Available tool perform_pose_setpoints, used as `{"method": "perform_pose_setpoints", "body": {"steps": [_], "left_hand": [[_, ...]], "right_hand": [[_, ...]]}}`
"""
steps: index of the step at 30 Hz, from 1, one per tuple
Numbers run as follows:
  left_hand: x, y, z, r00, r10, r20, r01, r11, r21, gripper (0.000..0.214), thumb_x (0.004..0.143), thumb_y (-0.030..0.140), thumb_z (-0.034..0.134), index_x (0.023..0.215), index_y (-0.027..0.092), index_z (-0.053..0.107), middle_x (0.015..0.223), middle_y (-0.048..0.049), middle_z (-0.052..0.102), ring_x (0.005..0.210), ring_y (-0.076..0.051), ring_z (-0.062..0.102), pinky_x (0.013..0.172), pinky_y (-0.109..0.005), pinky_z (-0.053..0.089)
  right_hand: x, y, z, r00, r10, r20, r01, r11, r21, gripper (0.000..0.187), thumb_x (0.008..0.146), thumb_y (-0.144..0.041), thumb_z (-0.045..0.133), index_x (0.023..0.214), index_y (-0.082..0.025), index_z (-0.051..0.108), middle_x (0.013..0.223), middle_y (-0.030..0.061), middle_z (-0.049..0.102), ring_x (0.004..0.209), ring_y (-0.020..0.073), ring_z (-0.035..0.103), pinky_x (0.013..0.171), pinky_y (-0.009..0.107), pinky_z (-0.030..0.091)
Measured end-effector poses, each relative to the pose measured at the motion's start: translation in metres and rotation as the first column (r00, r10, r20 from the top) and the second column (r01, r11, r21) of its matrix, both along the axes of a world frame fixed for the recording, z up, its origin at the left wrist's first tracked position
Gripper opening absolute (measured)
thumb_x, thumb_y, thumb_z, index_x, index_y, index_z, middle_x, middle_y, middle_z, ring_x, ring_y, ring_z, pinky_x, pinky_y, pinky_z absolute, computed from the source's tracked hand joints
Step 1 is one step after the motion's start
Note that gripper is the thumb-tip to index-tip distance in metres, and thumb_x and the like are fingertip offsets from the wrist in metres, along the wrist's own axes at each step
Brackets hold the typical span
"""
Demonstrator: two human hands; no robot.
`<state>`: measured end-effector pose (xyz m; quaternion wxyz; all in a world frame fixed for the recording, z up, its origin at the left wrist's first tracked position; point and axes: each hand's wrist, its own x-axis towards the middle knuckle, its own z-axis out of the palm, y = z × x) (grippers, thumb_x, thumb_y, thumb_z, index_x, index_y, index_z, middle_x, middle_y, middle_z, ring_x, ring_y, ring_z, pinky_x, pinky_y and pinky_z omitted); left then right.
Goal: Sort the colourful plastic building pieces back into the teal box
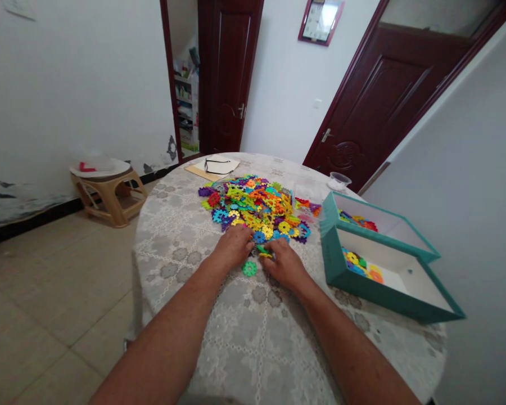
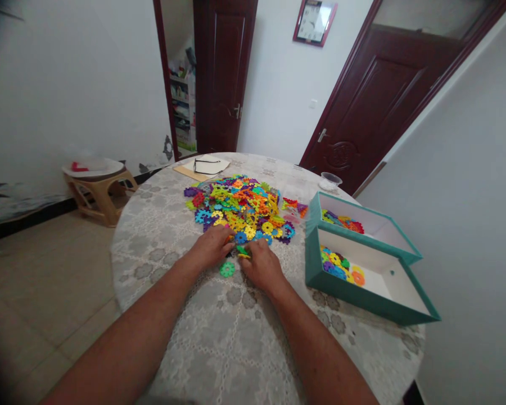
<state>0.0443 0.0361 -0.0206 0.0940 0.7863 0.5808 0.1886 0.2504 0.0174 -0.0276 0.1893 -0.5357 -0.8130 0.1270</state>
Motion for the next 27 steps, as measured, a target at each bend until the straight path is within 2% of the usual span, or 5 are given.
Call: {"method": "perform_pose_setpoints", "body": {"steps": [9,18,22,25,27], "left_hand": [[-0.001,0.0,-0.001,0.999,-0.031,-0.018,0.032,0.999,0.006,0.029,0.097,0.03,0.065,0.123,0.02,0.07,0.126,-0.0133,0.072,0.123,-0.029,0.063,0.108,-0.039,0.046],[0.0,0.0,0.001,0.997,-0.043,-0.063,0.043,0.999,0.0,0.03,0.097,0.031,0.064,0.124,0.021,0.071,0.124,-0.0127,0.072,0.12,-0.03,0.064,0.106,-0.039,0.046],[-0.001,0.0,0.0,0.997,-0.044,-0.068,0.045,0.999,0.008,0.031,0.097,0.03,0.062,0.125,0.02,0.071,0.124,-0.0133,0.072,0.12,-0.03,0.064,0.106,-0.039,0.047],[0.0,0.0,0.0,0.996,-0.053,-0.065,0.054,0.999,0.011,0.032,0.096,0.029,0.062,0.125,0.018,0.071,0.125,-0.0147,0.072,0.121,-0.031,0.063,0.106,-0.04,0.047],[0.0,0.0,0.001,0.997,-0.054,-0.055,0.055,0.999,0.003,0.032,0.096,0.028,0.062,0.125,0.018,0.071,0.125,-0.0149,0.072,0.121,-0.031,0.064,0.107,-0.041,0.047]], "right_hand": [[0.011,0.002,0.0,0.982,0.029,-0.189,-0.014,0.997,0.076,0.01,0.096,-0.025,0.059,0.098,-0.021,0.068,0.098,0.0048,0.066,0.099,0.022,0.061,0.089,0.032,0.045],[0.022,-0.002,0.006,0.942,-0.049,-0.332,0.024,0.996,-0.08,0.016,0.095,-0.033,0.056,0.09,-0.022,0.067,0.083,-0.0002,0.067,0.078,0.0184,0.061,0.071,0.028,0.042],[0.021,-0.008,0.008,0.93,0.043,-0.366,-0.107,0.982,-0.156,0.022,0.094,-0.032,0.06,0.108,-0.02,0.073,0.089,0.0008,0.071,0.08,0.0187,0.063,0.072,0.029,0.046],[0.015,-0.012,0.008,0.959,0.038,-0.282,-0.084,0.985,-0.154,0.04,0.094,-0.03,0.062,0.132,-0.019,0.068,0.091,0.003,0.072,0.082,0.0206,0.065,0.076,0.031,0.049],[0.008,-0.013,0.007,0.977,0.059,-0.205,-0.086,0.988,-0.127,0.043,0.093,-0.027,0.063,0.134,-0.018,0.067,0.099,0.0061,0.074,0.092,0.0233,0.067,0.085,0.034,0.051]]}}
